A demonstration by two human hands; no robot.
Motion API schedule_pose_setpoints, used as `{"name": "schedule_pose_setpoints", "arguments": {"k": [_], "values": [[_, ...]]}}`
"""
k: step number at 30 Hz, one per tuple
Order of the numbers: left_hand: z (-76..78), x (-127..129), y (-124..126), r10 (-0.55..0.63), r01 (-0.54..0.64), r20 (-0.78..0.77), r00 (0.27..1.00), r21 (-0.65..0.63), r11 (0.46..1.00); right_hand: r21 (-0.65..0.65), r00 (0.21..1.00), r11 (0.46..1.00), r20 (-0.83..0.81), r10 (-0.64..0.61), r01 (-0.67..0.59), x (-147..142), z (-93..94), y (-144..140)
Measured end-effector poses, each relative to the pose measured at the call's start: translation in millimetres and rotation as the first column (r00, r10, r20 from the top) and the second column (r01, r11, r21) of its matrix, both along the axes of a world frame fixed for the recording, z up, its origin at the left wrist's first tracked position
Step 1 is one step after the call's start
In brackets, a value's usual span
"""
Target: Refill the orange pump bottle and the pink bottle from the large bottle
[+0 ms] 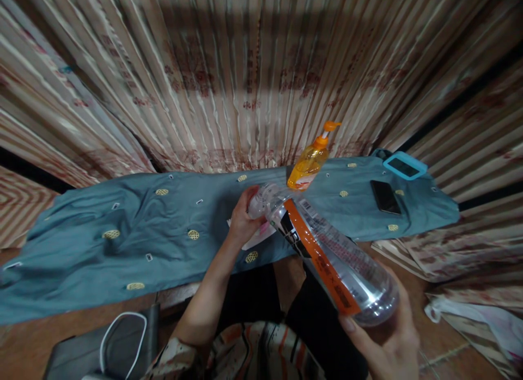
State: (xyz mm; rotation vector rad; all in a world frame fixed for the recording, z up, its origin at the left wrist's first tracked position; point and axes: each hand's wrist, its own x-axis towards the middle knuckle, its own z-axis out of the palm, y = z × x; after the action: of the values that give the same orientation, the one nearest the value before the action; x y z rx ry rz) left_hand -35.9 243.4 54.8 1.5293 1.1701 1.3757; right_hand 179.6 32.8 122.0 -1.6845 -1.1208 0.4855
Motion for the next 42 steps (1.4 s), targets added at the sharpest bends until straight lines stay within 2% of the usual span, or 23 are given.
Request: {"name": "schedule_pose_setpoints", "arguments": {"k": [7,12,15,18,21,25,28,33,42], "values": [[1.3,13,-7,0.054,-0.056,-0.039,0.998,-0.042,0.998,0.008,0.999,1.0,0.044,0.018,-0.019,5,-1.3,-1],[-3.5,12,-6,0.066,-0.066,0.027,0.997,0.0,0.998,-0.024,0.996,0.997,-0.06,-0.07,0.069,-6,8.7,2],[-6.4,6,-5,-0.007,0.008,0.142,0.99,-0.003,1.0,-0.026,0.996,0.998,-0.065,-0.065,0.064,-7,9.7,3],[-8.5,-1,-7,-0.064,0.081,0.322,0.944,-0.04,0.996,-0.009,0.997,1.0,-0.08,-0.019,0.019,-1,4.4,3],[-8.3,-7,-9,-0.044,0.112,0.481,0.876,-0.114,0.987,0.008,0.997,1.0,-0.081,-0.017,0.017,6,-2.2,3],[-5.0,-8,-10,-0.011,0.148,0.593,0.805,-0.183,0.972,0.016,0.998,0.999,0.03,0.046,-0.047,14,-8.4,2],[-2.9,-6,-10,0.002,0.148,0.616,0.788,-0.193,0.97,0.003,1.0,1.0,0.02,0.017,-0.017,12,-6.9,1],[-2.6,-3,-9,0.009,0.143,0.641,0.767,-0.186,0.972,-0.019,0.991,0.997,-0.106,-0.081,0.08,-1,3.4,3],[-4.4,-2,-9,-0.015,0.166,0.645,0.764,-0.175,0.97,-0.009,0.99,0.997,-0.12,-0.074,0.074,7,-3.0,3]]}}
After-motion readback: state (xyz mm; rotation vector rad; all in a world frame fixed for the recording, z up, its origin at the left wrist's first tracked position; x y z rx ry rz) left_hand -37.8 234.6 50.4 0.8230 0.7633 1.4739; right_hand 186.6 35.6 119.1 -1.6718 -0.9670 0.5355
